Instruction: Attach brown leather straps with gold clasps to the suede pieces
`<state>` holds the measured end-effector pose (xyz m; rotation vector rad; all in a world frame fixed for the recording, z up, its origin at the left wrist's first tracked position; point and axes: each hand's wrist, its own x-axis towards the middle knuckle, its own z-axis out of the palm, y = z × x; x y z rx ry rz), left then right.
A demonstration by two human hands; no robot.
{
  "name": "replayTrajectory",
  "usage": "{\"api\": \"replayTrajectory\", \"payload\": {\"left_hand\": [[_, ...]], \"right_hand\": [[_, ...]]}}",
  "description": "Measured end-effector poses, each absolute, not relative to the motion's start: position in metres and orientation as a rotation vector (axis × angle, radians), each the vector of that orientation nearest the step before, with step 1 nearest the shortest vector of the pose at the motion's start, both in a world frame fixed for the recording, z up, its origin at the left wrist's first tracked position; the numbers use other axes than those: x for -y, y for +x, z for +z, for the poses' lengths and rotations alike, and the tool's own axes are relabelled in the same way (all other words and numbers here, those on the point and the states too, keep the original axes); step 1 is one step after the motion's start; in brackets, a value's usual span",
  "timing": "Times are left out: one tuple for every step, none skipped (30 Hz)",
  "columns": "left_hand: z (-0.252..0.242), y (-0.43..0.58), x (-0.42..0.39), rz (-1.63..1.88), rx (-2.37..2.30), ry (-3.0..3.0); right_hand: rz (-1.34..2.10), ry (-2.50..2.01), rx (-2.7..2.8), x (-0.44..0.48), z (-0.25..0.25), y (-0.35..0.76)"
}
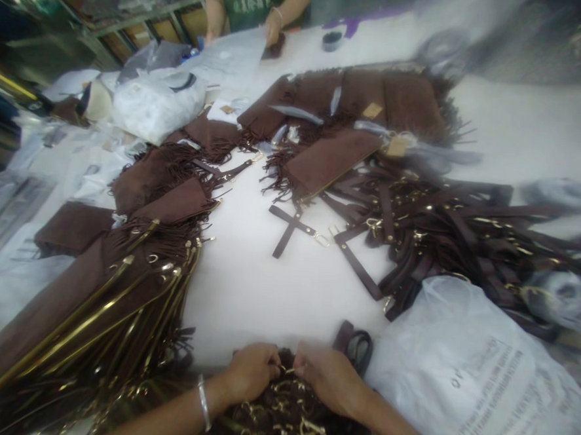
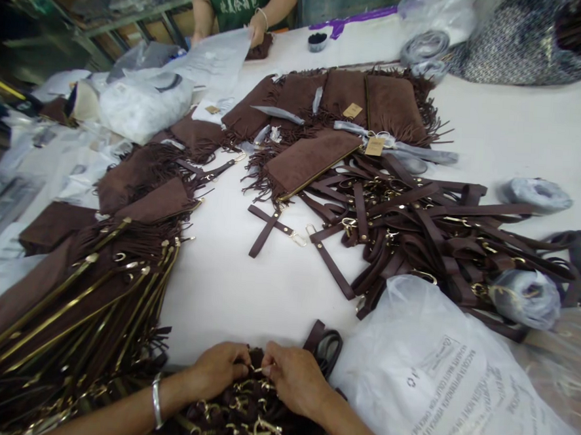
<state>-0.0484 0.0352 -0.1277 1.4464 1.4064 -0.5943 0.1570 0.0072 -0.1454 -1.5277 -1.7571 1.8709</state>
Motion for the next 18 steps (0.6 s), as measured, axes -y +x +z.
{"api": "replayTrajectory", "payload": {"left_hand": [[-0.128, -0.049, -0.034, -0.587, -1.406, 1.441], [-0.129, -0.05, -0.034, -0.577, -1.406, 1.438], [-0.129, -0.05, -0.033, -0.566, -1.407, 1.436], [-0.129, -0.051, -0.033, -0.553, -1.408, 1.435], [-0.129, -0.051, -0.032, -0.541, -1.406, 1.432], [-0.129, -0.052, -0.032, -0.528, -1.403, 1.429], [-0.129, -0.052, -0.032, -0.514, -1.398, 1.423], [-0.129, -0.053, -0.032, -0.499, -1.391, 1.414], [-0.129, -0.054, -0.032, -0.484, -1.382, 1.405], [-0.129, -0.055, -0.033, -0.467, -1.373, 1.394], [-0.129, -0.055, -0.033, -0.451, -1.363, 1.381], [-0.129, -0.057, -0.033, -0.433, -1.351, 1.368], [-0.129, -0.058, -0.033, -0.414, -1.337, 1.35], [-0.13, -0.059, -0.033, -0.395, -1.323, 1.332], [-0.131, -0.06, -0.033, -0.379, -1.307, 1.312], [-0.131, -0.061, -0.033, -0.365, -1.295, 1.292], [-0.132, -0.062, -0.033, -0.355, -1.285, 1.274], [-0.133, -0.062, -0.032, -0.347, -1.28, 1.257]], "right_hand": [[1.924, -1.526, 1.738, -0.01, -0.147, 0.155], [1.986, -1.521, 1.715, -0.012, -0.151, 0.153], [2.053, -1.514, 1.689, -0.015, -0.155, 0.15], [2.123, -1.502, 1.667, -0.018, -0.161, 0.147], [2.192, -1.485, 1.648, -0.02, -0.168, 0.144], [2.259, -1.465, 1.627, -0.022, -0.175, 0.14], [2.326, -1.445, 1.599, -0.024, -0.181, 0.137], [2.381, -1.429, 1.567, -0.026, -0.187, 0.135], [2.423, -1.419, 1.536, -0.027, -0.192, 0.133], [2.456, -1.414, 1.507, -0.028, -0.196, 0.131], [2.484, -1.411, 1.48, -0.029, -0.199, 0.13], [2.511, -1.41, 1.455, -0.03, -0.2, 0.129], [2.535, -1.411, 1.43, -0.03, -0.201, 0.129], [2.556, -1.413, 1.402, -0.031, -0.201, 0.129], [2.574, -1.419, 1.372, -0.032, -0.201, 0.128], [2.586, -1.427, 1.341, -0.032, -0.201, 0.128], [2.595, -1.436, 1.313, -0.033, -0.2, 0.127], [2.605, -1.443, 1.29, -0.034, -0.199, 0.127]]}}
